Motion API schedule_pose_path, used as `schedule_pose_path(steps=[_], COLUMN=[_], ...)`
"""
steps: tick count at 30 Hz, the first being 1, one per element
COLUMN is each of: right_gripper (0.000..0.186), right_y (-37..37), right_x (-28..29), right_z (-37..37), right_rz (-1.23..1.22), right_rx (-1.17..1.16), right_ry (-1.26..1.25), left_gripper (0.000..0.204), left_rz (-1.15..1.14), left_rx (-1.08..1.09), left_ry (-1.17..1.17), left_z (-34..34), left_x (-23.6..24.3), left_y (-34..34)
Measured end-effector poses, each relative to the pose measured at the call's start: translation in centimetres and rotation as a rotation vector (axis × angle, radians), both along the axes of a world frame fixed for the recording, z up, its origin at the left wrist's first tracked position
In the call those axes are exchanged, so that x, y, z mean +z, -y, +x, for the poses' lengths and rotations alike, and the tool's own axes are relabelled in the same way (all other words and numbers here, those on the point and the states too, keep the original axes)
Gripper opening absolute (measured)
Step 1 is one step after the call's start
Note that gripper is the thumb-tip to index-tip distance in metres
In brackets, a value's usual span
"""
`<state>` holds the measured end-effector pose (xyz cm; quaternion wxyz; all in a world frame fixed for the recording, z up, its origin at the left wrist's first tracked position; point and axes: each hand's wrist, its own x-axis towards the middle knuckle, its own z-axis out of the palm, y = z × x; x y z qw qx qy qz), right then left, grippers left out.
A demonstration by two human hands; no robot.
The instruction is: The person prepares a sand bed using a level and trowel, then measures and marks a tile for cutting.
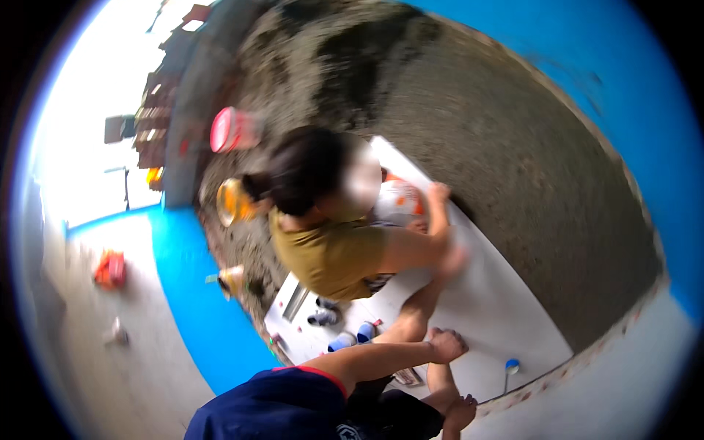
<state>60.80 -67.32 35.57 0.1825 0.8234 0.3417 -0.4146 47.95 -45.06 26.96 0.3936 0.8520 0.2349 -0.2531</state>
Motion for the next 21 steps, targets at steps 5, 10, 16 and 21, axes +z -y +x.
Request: schedule_pose_path(steps=[5,10,16,21], right_gripper=[0.038,0.03,0.021,0.015], right_y=[-9.9,-12.3,-15.5,-18.8], right_x=[9.6,12.4,12.8,16.1], right_z=[0.4,8.0,18.4,22.2], right_rz=[0.439,0.397,0.15,0.028], right_rx=[0.025,0.11,0.351,0.041], right_ry=[-0.148,-0.26,-0.455,-0.463], left_gripper=[0.015,0.02,0.03,0.053], left_rz=[0.032,0.05,-0.155,-0.478], left_rx=[0.504,1.493,1.595,1.651], left_ry=[0.372,-0.113,-0.579,-0.571], left_z=[-6.3,-14.8,-18.0,-11.4], left_x=[9.5,17.7,23.0,22.9], left_y=[-1.6,0.9,19.8,35.6])
